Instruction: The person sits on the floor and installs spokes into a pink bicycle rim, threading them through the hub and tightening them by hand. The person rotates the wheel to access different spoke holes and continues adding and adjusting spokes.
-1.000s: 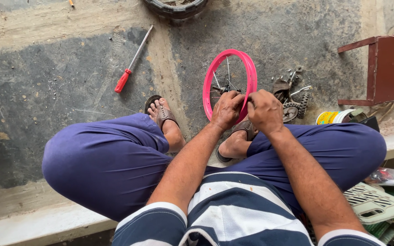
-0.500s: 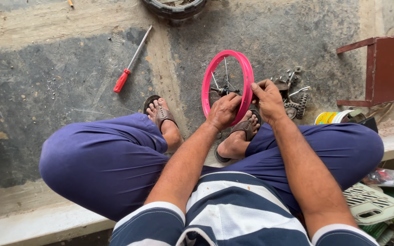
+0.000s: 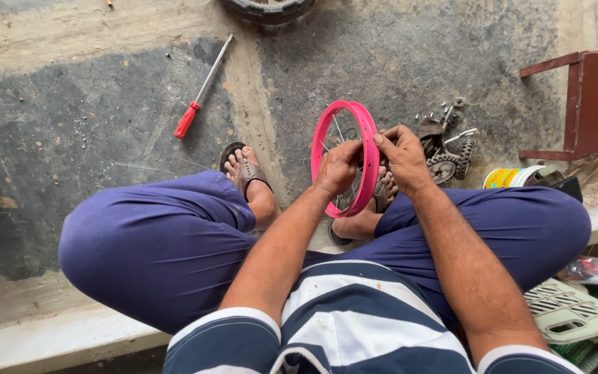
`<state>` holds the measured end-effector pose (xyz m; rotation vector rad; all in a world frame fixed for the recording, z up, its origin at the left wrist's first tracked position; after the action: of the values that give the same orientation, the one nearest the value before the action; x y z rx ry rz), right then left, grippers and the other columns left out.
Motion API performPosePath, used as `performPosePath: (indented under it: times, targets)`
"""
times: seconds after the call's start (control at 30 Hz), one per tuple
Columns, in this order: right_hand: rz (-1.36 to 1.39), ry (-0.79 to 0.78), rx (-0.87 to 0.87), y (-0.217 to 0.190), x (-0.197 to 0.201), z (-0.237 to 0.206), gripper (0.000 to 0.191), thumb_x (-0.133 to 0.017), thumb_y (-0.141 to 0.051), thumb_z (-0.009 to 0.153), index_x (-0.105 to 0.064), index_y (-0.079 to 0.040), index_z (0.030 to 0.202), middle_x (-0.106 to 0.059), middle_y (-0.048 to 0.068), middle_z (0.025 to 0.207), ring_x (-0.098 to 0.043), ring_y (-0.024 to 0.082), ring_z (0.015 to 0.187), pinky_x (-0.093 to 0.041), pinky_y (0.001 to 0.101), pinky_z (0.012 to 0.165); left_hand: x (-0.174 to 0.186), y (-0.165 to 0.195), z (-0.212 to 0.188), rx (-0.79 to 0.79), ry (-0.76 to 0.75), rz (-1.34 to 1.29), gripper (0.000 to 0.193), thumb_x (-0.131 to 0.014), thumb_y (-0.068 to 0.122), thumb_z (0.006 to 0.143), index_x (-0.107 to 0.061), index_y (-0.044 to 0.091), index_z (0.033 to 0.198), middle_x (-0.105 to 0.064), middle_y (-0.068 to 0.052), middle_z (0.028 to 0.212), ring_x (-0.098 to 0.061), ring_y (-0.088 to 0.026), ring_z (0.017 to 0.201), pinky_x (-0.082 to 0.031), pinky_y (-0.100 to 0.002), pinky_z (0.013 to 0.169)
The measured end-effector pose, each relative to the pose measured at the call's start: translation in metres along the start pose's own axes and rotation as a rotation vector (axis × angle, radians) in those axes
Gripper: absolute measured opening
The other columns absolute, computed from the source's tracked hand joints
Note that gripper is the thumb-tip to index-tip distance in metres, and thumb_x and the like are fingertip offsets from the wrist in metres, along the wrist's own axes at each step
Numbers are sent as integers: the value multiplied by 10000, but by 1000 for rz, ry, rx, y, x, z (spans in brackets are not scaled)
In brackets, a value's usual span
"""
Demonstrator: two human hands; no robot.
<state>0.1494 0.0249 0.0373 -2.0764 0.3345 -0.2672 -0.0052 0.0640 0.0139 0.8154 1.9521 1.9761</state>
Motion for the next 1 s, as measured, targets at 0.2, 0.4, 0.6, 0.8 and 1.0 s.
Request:
performPosePath:
  times: [0.2,0.4,0.6,0.8,1.0]
  targets:
    - [-8,-25,-21,3,5,-3,193,-732,-189,988,-626,-33,1031,-653,-1,792,-561,43,604,-469,199,533,-16,-28,3,151,-34,-362,291,-631,25,953,-711,68,1229,-760,-89,1111,-732,-199,1042,-577,-314,929]
    - [-73,34,-30,-6,6,-7,181,-739,-194,975,-662,-33,1011,-656,-14,770,-547,31,590,-458,197,515,-23,-43,3,284,-57,-485,294,-639,37,962,-709,62,1246,-759,-49,1114,-709,-132,1048,-569,-283,935]
    - [-100,59,-17,-12,5,-8,194,-754,-191,970,-668,-23,1016,-666,-6,777,-552,37,593,-462,204,516,-15,-31,2,336,-62,-422,235,-682,92,975,-734,64,1203,-751,-43,1066,-713,-133,1005,-576,-282,879]
    - [-103,35,77,-16,7,-9,150,-807,-111,901,-748,-7,992,-743,31,855,-660,50,708,-546,204,619,-16,-33,4,467,-61,-670,240,-707,108,988,-748,21,1208,-773,-76,1033,-697,-137,885,-573,-290,753]
    - [-142,9,73,-17,9,-10,117,-815,-78,902,-775,1,978,-743,50,856,-640,79,714,-525,225,622,-18,-32,6,440,-63,-845,239,-695,107,976,-734,4,1187,-771,-108,1058,-740,-159,892,-637,-320,777]
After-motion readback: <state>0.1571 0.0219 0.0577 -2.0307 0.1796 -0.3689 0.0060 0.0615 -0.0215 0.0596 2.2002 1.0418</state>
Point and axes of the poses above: each hand's wrist, its own z-axis towards the middle knuckle, its own x-axis out of the back of the hand, y = z × x, the point moved 7 cm from there along z, towards the middle knuckle
